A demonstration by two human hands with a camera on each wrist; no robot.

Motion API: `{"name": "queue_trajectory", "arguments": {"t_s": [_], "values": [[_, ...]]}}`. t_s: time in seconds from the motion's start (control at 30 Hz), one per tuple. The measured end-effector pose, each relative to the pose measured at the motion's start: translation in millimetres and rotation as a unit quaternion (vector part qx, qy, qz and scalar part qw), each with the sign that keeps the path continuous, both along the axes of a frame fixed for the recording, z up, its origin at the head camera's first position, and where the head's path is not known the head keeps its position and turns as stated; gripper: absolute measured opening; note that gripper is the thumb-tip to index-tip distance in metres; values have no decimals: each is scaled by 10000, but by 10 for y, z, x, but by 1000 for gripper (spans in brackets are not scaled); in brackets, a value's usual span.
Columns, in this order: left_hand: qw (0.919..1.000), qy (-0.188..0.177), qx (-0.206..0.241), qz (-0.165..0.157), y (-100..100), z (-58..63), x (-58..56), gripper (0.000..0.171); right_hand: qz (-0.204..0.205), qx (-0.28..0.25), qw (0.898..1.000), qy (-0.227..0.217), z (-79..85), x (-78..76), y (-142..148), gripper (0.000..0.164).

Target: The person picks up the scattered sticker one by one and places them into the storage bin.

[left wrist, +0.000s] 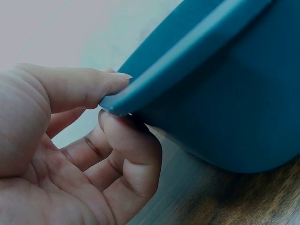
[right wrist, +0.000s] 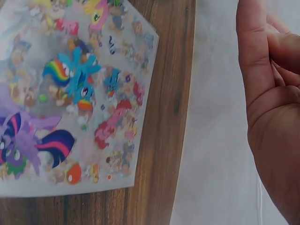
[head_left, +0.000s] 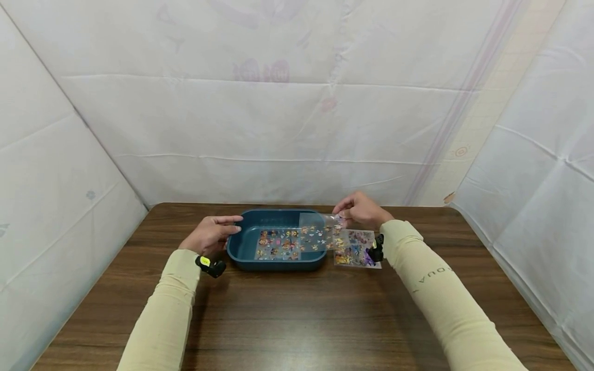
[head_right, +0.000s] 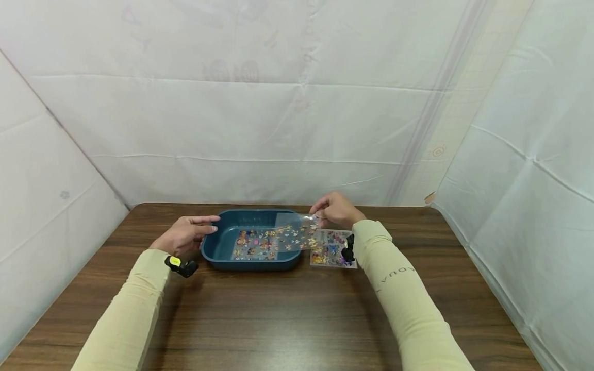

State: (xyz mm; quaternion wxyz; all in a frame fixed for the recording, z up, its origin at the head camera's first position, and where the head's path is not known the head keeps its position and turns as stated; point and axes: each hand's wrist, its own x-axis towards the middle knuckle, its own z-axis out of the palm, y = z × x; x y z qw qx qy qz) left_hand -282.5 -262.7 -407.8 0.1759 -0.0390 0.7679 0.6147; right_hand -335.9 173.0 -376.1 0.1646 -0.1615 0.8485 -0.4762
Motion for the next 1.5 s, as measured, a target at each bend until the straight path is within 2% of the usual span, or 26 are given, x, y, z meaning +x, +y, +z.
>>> {"name": "queue_trajectory", "arguments": {"t_s": [0.23, 0.67, 1.5], "values": [[10000, 15, -22, 3, 0, -5, -1, 54, -61, -94, 9998, -189, 46, 26, -108, 25], [10000, 15, 31, 48, 15, -15, 4, 53, 216, -121, 9996, -117, 51, -15, -248, 26], [10000, 44, 29, 12, 30, -6, 26, 52, 455, -283, 9982, -278, 124, -6, -601, 25]]}}
